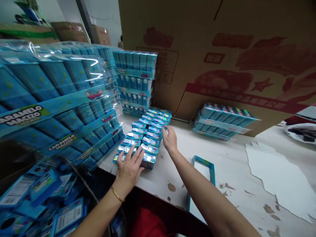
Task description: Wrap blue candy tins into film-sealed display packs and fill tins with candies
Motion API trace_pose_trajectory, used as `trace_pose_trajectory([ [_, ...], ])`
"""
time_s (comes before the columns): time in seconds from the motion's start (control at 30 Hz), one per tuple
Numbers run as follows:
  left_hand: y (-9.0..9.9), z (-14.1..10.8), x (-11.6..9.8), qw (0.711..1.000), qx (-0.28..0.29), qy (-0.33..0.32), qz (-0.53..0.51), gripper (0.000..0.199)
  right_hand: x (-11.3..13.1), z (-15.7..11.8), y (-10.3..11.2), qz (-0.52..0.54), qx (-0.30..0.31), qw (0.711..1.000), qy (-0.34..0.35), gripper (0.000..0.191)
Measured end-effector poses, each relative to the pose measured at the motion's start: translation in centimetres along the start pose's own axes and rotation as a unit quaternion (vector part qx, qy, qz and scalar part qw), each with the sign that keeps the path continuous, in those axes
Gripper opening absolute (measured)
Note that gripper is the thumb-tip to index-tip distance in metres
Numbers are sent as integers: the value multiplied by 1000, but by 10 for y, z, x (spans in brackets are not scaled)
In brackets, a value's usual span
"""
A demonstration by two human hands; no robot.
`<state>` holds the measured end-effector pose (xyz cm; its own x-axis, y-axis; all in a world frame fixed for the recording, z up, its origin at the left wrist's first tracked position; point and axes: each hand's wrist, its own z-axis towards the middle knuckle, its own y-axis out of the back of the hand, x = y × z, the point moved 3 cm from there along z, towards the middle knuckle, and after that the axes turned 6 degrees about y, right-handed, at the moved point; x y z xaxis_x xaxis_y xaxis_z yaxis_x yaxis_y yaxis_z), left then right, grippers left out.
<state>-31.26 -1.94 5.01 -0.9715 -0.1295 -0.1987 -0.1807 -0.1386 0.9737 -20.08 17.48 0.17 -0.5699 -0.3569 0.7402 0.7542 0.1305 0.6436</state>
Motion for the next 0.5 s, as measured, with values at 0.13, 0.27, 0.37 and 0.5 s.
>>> trace_pose_trajectory([
  [0.13,-6,13,4,999,26,-29,1,50,-28,-10,-11,149,-41,983,-101,37],
  [0.27,-12,22,2,998,26,-46,20,45,-36,-12,-22,183,-16,973,-140,42],
  [0.37,-13,26,2,997,26,-62,38,44,-34,-5,-21,165,67,979,-103,41],
  [0.5,-12,29,3,994,28,-84,57,43,-29,5,-17,159,165,970,-76,37],
])
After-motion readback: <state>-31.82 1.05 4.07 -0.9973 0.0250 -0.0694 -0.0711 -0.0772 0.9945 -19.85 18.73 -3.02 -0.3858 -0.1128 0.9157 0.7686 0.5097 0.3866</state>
